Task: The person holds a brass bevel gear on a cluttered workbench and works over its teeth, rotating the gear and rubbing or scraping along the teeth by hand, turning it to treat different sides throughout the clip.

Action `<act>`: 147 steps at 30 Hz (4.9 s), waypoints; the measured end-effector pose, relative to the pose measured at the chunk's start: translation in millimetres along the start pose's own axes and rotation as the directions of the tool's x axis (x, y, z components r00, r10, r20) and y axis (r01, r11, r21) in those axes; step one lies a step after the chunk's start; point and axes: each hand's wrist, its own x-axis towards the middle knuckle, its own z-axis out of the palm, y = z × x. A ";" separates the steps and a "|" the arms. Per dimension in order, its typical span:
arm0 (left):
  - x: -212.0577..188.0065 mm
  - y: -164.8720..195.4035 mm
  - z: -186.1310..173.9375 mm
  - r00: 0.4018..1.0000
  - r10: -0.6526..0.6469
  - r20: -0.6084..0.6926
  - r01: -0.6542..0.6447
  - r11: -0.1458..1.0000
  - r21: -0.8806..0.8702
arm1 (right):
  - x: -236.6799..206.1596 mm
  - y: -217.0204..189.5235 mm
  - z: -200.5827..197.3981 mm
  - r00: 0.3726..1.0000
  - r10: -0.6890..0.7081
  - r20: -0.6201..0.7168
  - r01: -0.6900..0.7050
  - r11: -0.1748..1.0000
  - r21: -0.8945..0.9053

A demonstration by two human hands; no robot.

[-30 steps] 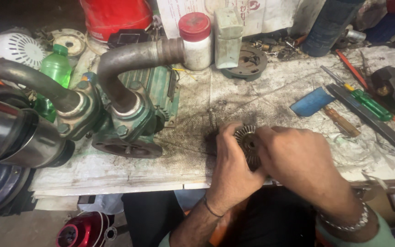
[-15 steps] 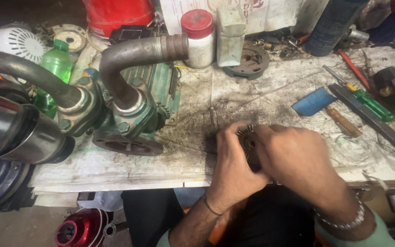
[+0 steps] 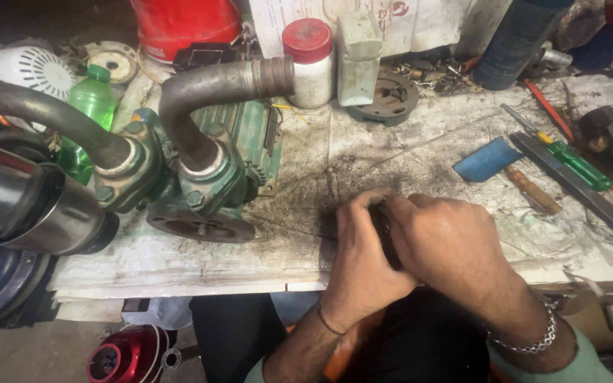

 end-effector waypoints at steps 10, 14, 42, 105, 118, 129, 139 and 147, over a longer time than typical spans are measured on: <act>0.5 -7.5 4.4 1.000 0.024 -0.012 -0.023 0.998 0.064 | -2.9 4.9 -17.9 0.987 0.076 0.138 -0.073 0.997 -0.026; 0.2 -7.5 4.0 0.999 0.036 -0.013 -0.035 0.996 0.082 | 1.8 -1.3 -9.3 1.000 0.019 0.021 -0.019 1.000 -0.003; -1.0 -8.9 5.0 0.998 0.056 -0.022 -0.054 0.996 0.066 | -0.2 2.7 -8.1 0.999 -0.035 0.042 0.034 0.999 0.020; 3.5 -1.9 -0.1 0.999 -0.010 0.036 0.010 1.000 0.018 | -2.1 5.4 -16.1 0.967 0.129 0.220 -0.121 0.992 -0.048; 1.4 -1.2 0.8 0.993 -0.106 -0.056 0.103 0.993 -0.053 | -2.6 6.1 -19.1 0.970 0.107 0.219 -0.099 0.994 -0.046; 1.8 -0.5 -3.2 0.999 -0.042 -0.029 0.039 0.995 -0.089 | 0.9 1.6 -20.0 0.978 0.105 0.182 -0.098 0.994 -0.047; 0.8 0.5 -1.1 1.000 -0.016 0.007 0.016 0.999 -0.040 | 2.9 2.3 -16.2 0.996 0.024 0.087 -0.023 1.000 -0.013; 2.5 0.9 -2.8 0.998 -0.055 0.032 0.057 0.997 -0.050 | 3.3 2.7 -7.6 0.999 0.022 0.026 -0.022 0.999 0.023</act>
